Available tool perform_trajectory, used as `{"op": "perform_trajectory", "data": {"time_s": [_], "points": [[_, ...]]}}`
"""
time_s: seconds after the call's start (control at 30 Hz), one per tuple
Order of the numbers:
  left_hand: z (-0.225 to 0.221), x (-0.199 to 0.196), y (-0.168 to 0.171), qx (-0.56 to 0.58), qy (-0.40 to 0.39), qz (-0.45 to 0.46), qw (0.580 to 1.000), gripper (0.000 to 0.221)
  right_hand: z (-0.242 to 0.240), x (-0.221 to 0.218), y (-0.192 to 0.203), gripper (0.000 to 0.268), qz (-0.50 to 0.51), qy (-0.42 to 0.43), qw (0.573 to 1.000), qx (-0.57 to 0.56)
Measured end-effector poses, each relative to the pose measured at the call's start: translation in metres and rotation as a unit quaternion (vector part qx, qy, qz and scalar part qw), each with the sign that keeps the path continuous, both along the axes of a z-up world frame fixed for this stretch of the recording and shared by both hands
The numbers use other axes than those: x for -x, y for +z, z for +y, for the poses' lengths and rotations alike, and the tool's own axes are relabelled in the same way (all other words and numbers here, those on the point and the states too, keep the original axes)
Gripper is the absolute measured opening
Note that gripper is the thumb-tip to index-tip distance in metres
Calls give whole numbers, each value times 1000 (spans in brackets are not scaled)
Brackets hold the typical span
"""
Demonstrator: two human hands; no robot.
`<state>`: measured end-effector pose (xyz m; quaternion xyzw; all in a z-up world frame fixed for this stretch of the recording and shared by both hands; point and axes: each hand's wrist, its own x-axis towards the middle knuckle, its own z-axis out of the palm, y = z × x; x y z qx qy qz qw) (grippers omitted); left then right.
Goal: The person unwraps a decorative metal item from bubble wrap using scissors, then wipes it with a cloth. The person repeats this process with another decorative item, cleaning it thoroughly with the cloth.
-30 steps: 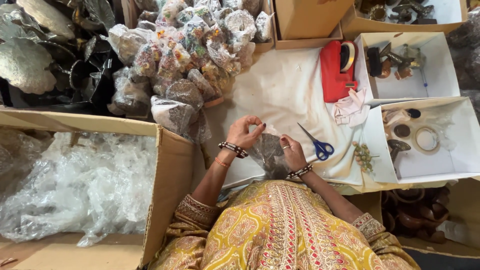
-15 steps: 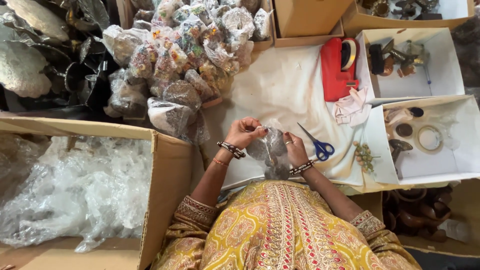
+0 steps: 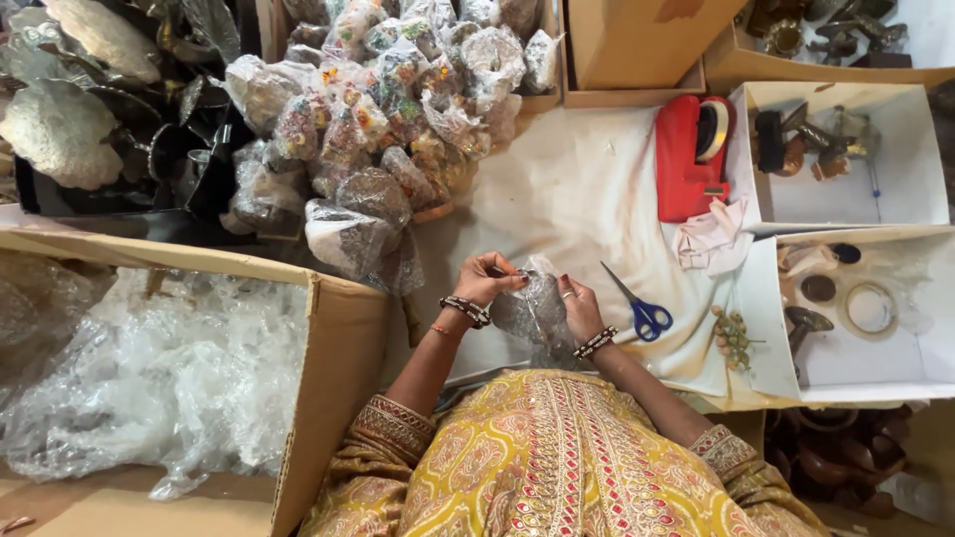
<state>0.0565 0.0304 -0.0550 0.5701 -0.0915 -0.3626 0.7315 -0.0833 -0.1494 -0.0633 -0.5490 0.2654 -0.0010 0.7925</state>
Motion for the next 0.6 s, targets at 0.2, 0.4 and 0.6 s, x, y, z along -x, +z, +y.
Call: {"op": "perform_trajectory", "data": {"time_s": [0.2, 0.4, 0.6], "points": [[-6, 5, 13, 69, -30, -74, 994, 29, -3, -10, 8, 45, -19, 4, 998, -53], [-8, 9, -23, 88, -41, -117, 988, 34, -3, -13, -5, 42, -27, -21, 996, -86], [1, 0, -54, 15, 44, -24, 999, 34, -22, -31, -7, 48, 26, -42, 999, -18]]}}
